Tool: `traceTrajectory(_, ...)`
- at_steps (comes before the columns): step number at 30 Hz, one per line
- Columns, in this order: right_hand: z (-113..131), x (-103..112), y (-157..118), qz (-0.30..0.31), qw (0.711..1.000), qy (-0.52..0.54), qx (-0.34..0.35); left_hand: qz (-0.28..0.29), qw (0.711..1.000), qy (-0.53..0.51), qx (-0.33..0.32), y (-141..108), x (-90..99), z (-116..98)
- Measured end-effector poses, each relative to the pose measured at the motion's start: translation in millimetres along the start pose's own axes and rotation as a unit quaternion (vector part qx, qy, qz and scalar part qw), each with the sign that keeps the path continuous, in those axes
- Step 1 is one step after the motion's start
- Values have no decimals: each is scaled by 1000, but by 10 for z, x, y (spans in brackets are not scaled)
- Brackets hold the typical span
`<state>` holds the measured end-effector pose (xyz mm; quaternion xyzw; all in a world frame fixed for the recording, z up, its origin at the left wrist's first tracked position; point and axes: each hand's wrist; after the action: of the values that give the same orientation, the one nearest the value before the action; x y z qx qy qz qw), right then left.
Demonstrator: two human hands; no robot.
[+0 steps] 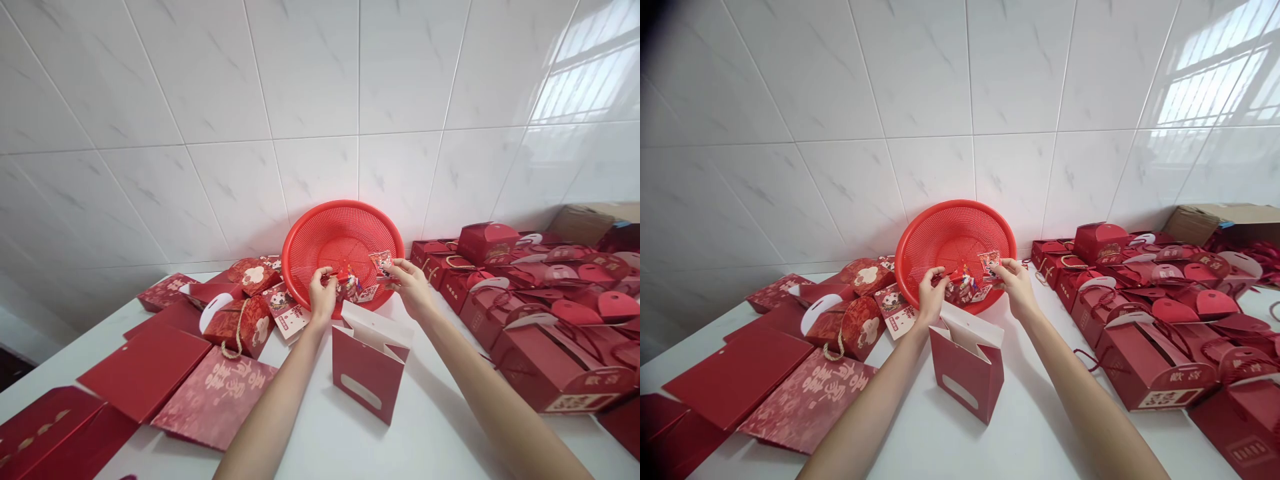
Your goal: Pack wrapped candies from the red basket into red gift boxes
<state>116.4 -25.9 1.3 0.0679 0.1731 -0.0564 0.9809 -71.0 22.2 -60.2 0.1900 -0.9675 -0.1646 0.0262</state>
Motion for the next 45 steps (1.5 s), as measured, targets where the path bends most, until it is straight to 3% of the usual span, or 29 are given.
traceTrajectory(13,81,-19,-31,-5,1000,-1,11,-1,999,37,-28,-28,42,-109)
traceTrajectory(22,43,-53,-48,27,1000,-2,10,96,988,-70,96,17,81,-217)
traceTrajectory(33,-64,-59,-53,95,995,-40,-8,81,954,-260,128,29,126,-433)
traceTrajectory(41,-15,-60,-51,114,993,-1,-35,158,932,-249,210,15,198,-474)
traceTrajectory(45,-28,-59,-49,121,991,14,-57,114,934,-256,223,12,171,-425)
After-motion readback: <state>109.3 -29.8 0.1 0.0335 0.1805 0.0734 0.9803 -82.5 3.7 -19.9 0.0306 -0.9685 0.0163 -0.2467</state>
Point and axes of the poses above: each hand's wrist, its own y-axis towards the middle knuckle, its own x-axis out of the back of the hand, z = x × y
